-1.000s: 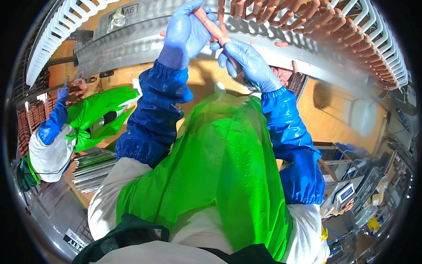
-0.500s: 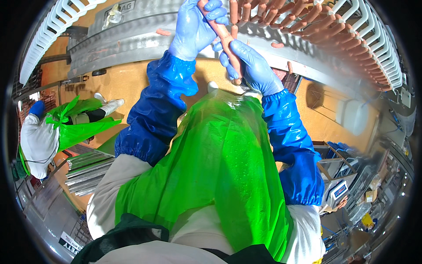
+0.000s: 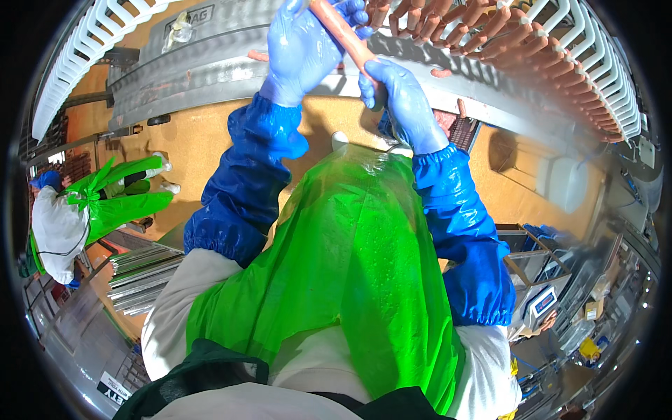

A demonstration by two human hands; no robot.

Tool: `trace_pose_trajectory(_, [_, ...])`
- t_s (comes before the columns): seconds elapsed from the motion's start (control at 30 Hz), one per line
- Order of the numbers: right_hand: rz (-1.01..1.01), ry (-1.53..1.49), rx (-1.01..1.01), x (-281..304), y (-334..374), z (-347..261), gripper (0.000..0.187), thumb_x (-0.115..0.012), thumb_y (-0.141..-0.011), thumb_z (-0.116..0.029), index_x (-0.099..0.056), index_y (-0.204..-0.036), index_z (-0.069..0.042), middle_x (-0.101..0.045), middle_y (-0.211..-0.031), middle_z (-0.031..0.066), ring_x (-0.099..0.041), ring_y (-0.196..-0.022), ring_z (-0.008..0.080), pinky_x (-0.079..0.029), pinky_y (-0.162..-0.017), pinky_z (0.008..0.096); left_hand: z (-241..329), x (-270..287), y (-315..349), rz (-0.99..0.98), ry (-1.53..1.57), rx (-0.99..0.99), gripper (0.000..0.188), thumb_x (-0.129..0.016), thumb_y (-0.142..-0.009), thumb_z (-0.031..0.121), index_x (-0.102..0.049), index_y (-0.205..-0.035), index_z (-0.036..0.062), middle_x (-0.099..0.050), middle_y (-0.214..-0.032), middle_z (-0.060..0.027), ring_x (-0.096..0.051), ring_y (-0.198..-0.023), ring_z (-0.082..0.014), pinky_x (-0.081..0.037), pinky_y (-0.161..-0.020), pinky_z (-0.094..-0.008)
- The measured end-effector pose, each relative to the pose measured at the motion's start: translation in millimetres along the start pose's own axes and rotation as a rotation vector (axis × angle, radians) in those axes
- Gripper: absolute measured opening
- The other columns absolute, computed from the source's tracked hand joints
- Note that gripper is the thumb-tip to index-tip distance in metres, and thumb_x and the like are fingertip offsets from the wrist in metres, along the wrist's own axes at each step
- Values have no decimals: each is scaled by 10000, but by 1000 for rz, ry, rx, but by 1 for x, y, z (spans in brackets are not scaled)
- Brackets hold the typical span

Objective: The person repeatedly takes raw sausage links from a bin and places them onto hooks on a moving conveyor line. They work continuously to fill the available hooks as the line advances.

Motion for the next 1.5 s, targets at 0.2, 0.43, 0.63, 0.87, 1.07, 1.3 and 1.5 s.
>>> trace_pose_trajectory(0.2, [34, -154, -42, 15, -2, -9, 274, -511, -930, -298, -534, -819, -49, -507, -655, 20, -475, -568, 149, -415, -617, 301, 15, 96, -58, 264, -799, -43, 381, -437, -960, 352, -527, -1170, 47, -599, -1055, -89, -557, -978, -192, -475, -831, -376])
trace_pose_trajectory(0.43, [-81, 85, -81, 11, -30, -2, 282, -520, -941, -299, -568, -854, -35, -557, -683, 29, -514, -571, 110, -414, -539, 244, -111, 163, -11, -202, -964, 154, 360, -507, -956, 275, -536, -1225, 39, -621, -1043, -53, -569, -967, -124, -448, -842, -265])
trace_pose_trajectory(0.63, [193, 1157, 93, 38, -83, 48, 476, -579, -891, -484, -577, -871, -8, -637, -799, 97, -600, -679, 139, -480, -644, 282, -87, 94, 118, 57, -690, 413, 202, -554, -919, 122, -544, -1060, -22, -553, -803, -29, -544, -727, -104, -464, -696, -261])
trace_pose_trajectory(0.87, [-77, -24, -425, -22, -70, 78, 555, -594, -873, -572, -607, -945, -22, -590, -748, 51, -534, -611, 125, -449, -521, 240, 32, 145, 134, 231, -753, 267, 243, -560, -903, 128, -545, -1106, -4, -536, -822, -18, -547, -718, -123, -490, -747, -270])
trace_pose_trajectory(1.07, [-112, -271, -359, -42, -83, 93, 513, -569, -910, -523, -550, -1002, -19, -602, -788, 66, -589, -667, 144, -543, -573, 265, -10, 203, 187, 315, -270, 278, 333, -584, -911, 125, -477, -1207, 15, -567, -887, -35, -608, -818, -150, -502, -794, -296])
trace_pose_trajectory(1.3, [32, -368, -257, -40, -88, 75, 443, -412, -1019, -339, -483, -1092, 92, -589, -933, 171, -640, -775, 213, -591, -746, 306, 9, 164, 219, 478, -759, 45, 401, -554, -936, 105, -413, -1293, -9, -672, -1001, -128, -639, -957, -156, -471, -867, -282])
trace_pose_trajectory(1.5, [-57, -426, -179, -40, -125, 77, 391, -410, -1020, -263, -464, -1122, 109, -576, -983, 183, -624, -811, 237, -599, -758, 365, 79, 58, 167, 354, -889, -263, 339, -505, -979, 141, -466, -1289, 8, -683, -936, -131, -655, -889, -174, -458, -898, -314])
Point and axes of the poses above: each hand's wrist, its own y-axis away from the middle knuckle, its own x-axis out of the back of the hand, z = x × y, the point moved 9 cm from there along -y, towards the middle knuckle
